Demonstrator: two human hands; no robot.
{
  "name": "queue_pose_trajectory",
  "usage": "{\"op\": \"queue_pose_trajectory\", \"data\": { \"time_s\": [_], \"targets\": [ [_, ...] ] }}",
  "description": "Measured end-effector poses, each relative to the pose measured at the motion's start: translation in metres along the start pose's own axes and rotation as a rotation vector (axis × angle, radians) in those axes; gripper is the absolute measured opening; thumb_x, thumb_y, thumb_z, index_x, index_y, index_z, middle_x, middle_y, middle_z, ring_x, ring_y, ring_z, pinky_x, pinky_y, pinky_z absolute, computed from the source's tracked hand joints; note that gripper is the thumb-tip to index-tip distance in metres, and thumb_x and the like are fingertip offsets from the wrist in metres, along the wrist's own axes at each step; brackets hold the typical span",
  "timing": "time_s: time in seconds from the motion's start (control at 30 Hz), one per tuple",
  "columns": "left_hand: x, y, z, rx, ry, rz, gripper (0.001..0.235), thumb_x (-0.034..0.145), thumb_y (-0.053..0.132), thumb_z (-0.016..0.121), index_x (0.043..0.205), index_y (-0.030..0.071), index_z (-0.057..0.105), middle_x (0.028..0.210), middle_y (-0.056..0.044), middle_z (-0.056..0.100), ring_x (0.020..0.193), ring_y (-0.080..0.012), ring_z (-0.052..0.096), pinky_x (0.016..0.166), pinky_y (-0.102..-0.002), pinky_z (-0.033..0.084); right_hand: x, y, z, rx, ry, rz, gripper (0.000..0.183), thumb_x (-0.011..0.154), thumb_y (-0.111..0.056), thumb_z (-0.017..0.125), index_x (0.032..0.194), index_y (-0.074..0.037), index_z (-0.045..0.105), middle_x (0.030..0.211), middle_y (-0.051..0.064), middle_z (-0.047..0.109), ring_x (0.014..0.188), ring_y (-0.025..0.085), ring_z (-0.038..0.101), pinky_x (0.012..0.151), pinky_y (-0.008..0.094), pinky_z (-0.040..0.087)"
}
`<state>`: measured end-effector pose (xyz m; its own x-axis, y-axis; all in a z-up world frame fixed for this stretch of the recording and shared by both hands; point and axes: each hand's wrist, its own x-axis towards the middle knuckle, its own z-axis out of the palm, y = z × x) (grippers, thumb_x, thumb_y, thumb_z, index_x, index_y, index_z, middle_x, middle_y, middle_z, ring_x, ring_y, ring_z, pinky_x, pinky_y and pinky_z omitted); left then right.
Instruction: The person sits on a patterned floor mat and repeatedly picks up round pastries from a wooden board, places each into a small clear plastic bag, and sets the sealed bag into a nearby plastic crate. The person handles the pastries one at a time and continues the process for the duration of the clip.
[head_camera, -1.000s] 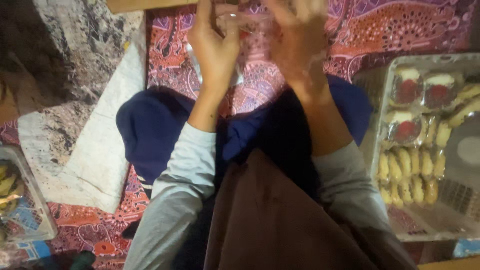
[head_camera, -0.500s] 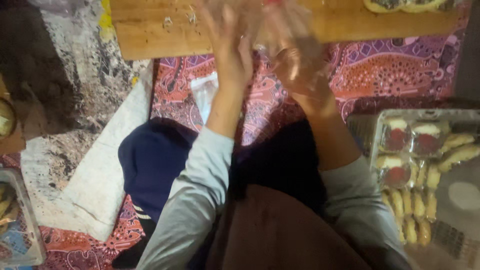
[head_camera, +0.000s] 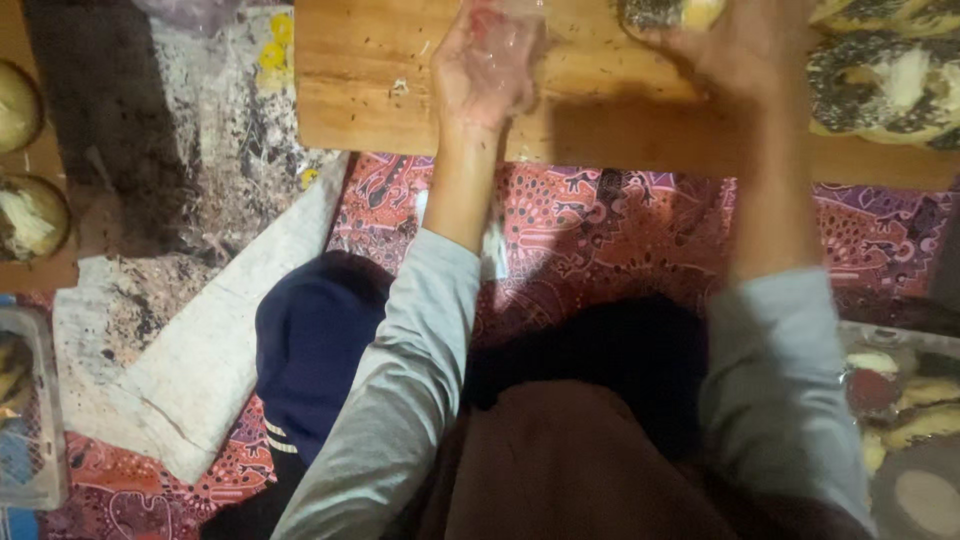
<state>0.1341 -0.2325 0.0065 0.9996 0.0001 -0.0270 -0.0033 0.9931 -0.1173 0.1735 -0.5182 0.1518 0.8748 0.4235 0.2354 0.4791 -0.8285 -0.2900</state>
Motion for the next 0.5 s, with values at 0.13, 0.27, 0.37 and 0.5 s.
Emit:
{"op": "queue_pose_trajectory", "data": {
  "time_s": [0.13,0.27,0.37,0.5],
  "targets": [
    [-0.002,0.002,-0.011,-0.010,-0.067,0.056,0.016,0.098,0.020,0.062,0.104,0.006,0.068,0.110,-0.011,0.071,0.107,-0.0282,0.066,0.098,-0.043,0.052,-0.062,-0.062,0.011,0.614,0.131,0.097,0.085,0.097,-0.049,0.088,0.153,-0.006,0.041,0.140,0.015,0.063,0.133,0.030,0.065,0.113,0.046,0.052],
    [-0.031,-0.034,0.004,0.089,-0.170,0.172,0.025,0.110,0.023,0.061,0.122,0.002,0.065,0.122,-0.013,0.068,0.118,-0.0291,0.062,0.109,-0.048,0.049,-0.092,-0.115,0.039,0.525,0.282,0.032,0.097,0.083,-0.040,0.098,0.153,-0.004,0.042,0.149,0.020,0.048,0.141,0.035,0.049,0.122,0.050,0.042],
    [-0.061,-0.045,0.033,0.221,-0.121,0.305,0.037,0.106,0.031,0.061,0.128,0.001,0.063,0.125,-0.019,0.066,0.118,-0.0353,0.061,0.105,-0.054,0.049,-0.092,-0.142,0.046,0.510,0.398,-0.105,0.084,0.088,-0.033,0.093,0.154,-0.010,0.045,0.150,0.017,0.047,0.140,0.028,0.050,0.121,0.043,0.046],
    [-0.086,-0.032,0.057,0.234,0.031,0.244,0.042,0.098,0.034,0.060,0.129,0.006,0.058,0.126,-0.015,0.065,0.120,-0.0356,0.063,0.105,-0.053,0.052,-0.121,-0.166,0.031,0.738,0.252,0.113,0.084,0.083,-0.047,0.091,0.145,-0.010,0.049,0.135,0.015,0.059,0.129,0.027,0.062,0.111,0.045,0.055]
  ]
}}
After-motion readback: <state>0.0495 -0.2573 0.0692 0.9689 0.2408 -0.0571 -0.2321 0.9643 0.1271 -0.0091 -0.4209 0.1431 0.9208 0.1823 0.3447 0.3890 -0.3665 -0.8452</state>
